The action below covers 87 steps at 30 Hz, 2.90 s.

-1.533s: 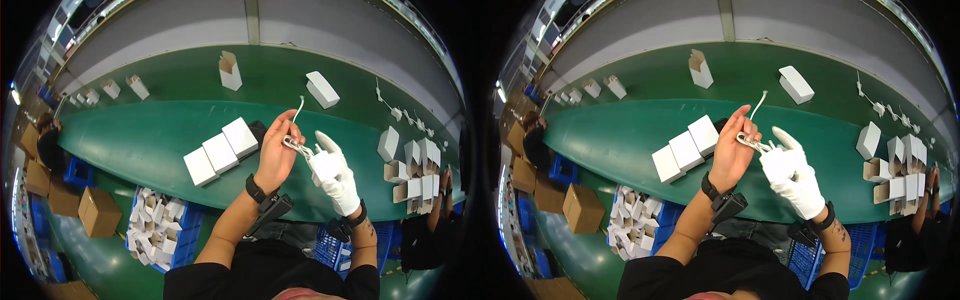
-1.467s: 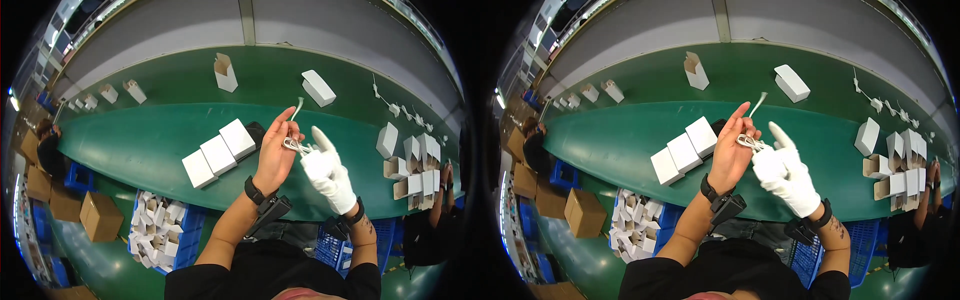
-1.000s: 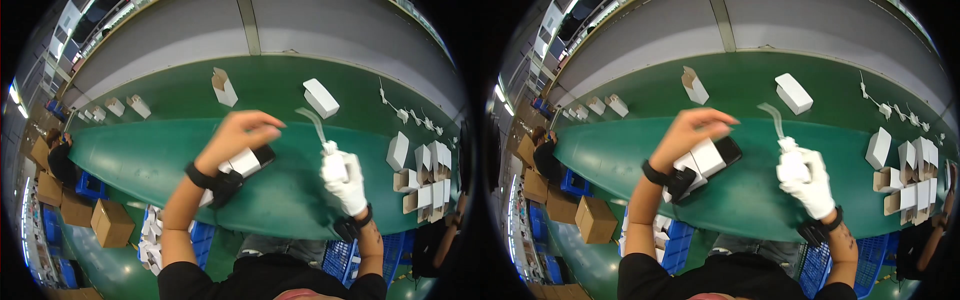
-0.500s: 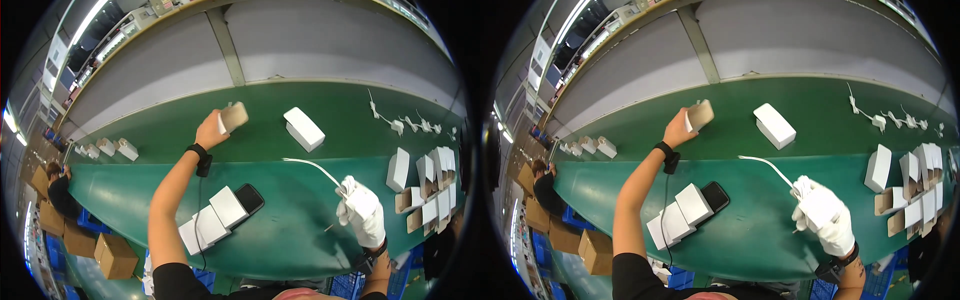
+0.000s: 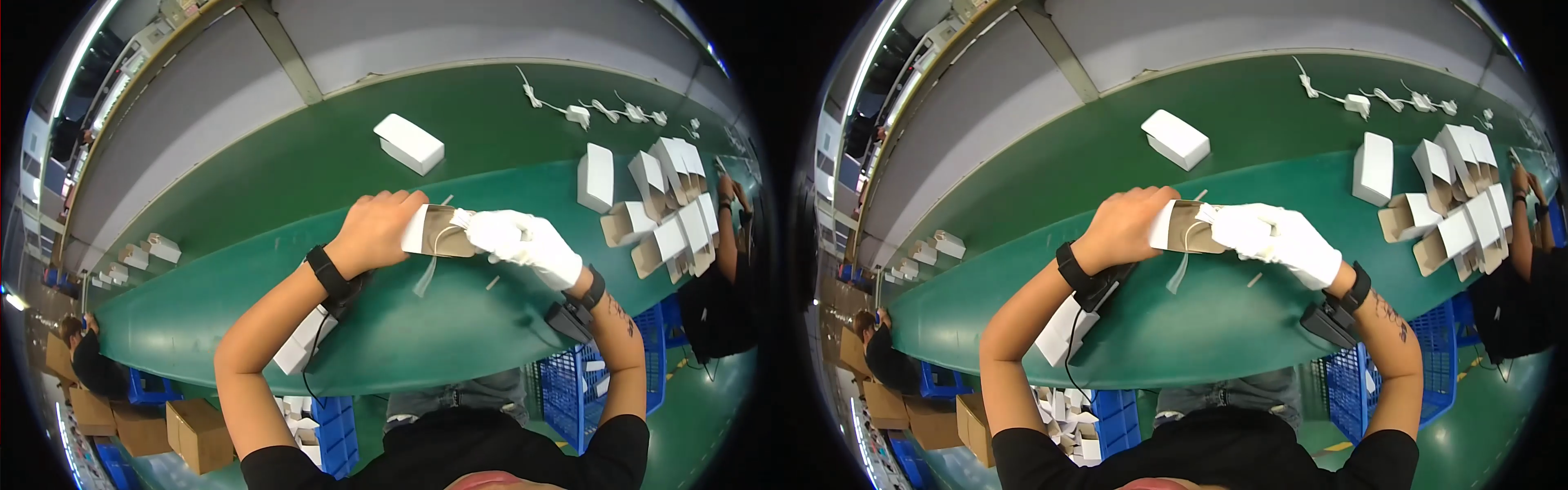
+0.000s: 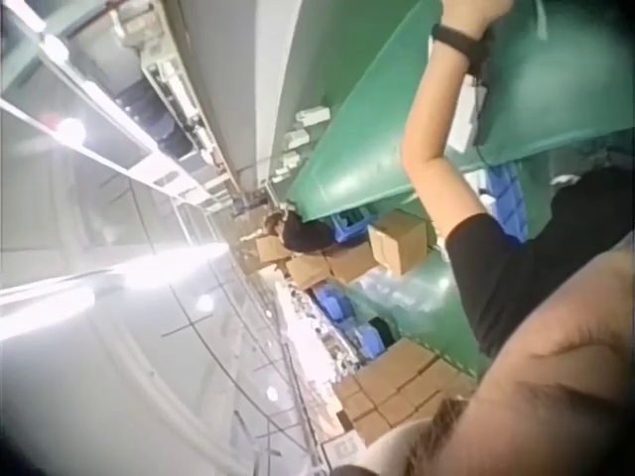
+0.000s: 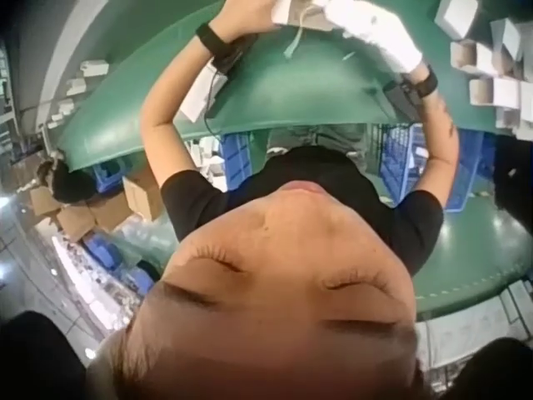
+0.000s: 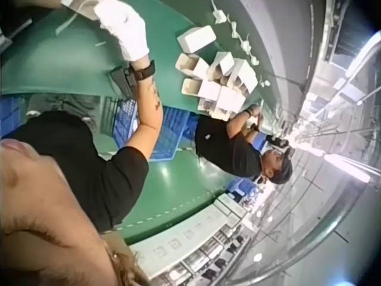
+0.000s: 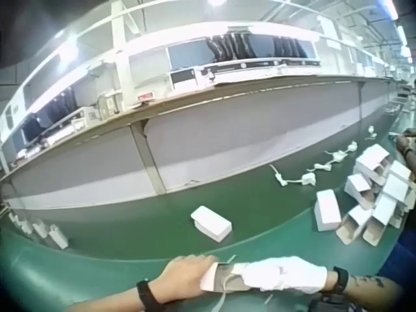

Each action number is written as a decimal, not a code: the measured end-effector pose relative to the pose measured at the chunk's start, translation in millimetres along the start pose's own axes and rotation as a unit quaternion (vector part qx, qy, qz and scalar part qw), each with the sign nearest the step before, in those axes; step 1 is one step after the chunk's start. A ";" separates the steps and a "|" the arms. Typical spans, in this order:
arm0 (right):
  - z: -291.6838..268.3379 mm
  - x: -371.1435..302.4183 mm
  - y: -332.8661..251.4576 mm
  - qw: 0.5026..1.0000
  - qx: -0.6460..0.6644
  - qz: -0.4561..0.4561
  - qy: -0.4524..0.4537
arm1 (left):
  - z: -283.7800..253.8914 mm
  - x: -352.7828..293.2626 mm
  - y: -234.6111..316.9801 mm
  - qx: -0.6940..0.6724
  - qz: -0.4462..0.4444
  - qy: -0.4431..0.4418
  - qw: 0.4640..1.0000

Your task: The person packages power adapters by hand, placing an adapter into a white box, closing the box flaps, and setting the box on the conveyor belt. This process is repeated for several power adapters and white boxes.

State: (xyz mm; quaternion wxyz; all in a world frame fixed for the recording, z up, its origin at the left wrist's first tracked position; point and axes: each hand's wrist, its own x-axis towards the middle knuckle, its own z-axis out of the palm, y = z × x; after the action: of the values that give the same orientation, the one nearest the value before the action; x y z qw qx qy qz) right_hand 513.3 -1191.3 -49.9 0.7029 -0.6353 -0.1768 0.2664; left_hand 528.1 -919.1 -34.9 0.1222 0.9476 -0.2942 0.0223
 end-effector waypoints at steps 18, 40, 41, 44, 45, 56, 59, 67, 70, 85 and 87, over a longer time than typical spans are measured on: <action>-23.9 -4.2 -11.9 0.687 -0.705 -0.142 -0.103 | 104.3 30.3 83.7 -0.337 -0.052 0.159 0.926; -38.0 13.3 98.3 0.914 -0.262 -0.179 0.254 | 142.5 52.6 70.7 -0.577 0.030 0.172 0.798; -40.6 11.9 98.2 0.909 -0.279 -0.185 0.248 | 141.5 54.9 69.4 -0.579 0.031 0.171 0.797; -44.3 4.9 96.2 0.900 -0.312 -0.192 0.236 | 140.1 58.8 67.6 -0.539 0.036 0.157 0.826; -42.1 -0.2 95.0 0.913 -0.289 -0.171 0.232 | 139.9 57.9 67.8 -0.542 0.036 0.156 0.825; -58.6 7.7 51.0 0.981 -0.028 -0.158 0.108 | 140.3 62.4 71.9 -0.408 0.033 0.286 0.867; -79.3 2.1 70.4 0.927 -0.237 -0.231 0.174 | 135.8 61.5 82.8 -0.517 -0.039 0.318 0.794; -49.5 -9.0 52.9 0.869 -0.422 -0.194 0.170 | 156.1 60.6 100.8 -0.397 -0.090 0.189 0.894; -48.5 -14.8 41.8 0.909 -0.385 -0.106 0.120 | 140.1 50.5 99.4 -0.404 -0.103 0.169 0.893; -14.3 -38.3 59.3 0.851 -0.513 -0.112 0.021 | 155.1 5.5 104.2 -0.376 -0.104 0.145 0.909; -15.9 -37.6 68.6 0.846 -0.501 -0.180 0.022 | 162.5 5.3 102.0 -0.432 -0.117 0.139 0.883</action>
State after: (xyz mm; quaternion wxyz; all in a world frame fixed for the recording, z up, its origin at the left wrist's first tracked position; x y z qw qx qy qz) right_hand 482.5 -1223.0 -116.3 0.3286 -0.8637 -0.3820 -0.0040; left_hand 470.2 -1043.1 -169.5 0.5607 0.8158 -0.1414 0.0105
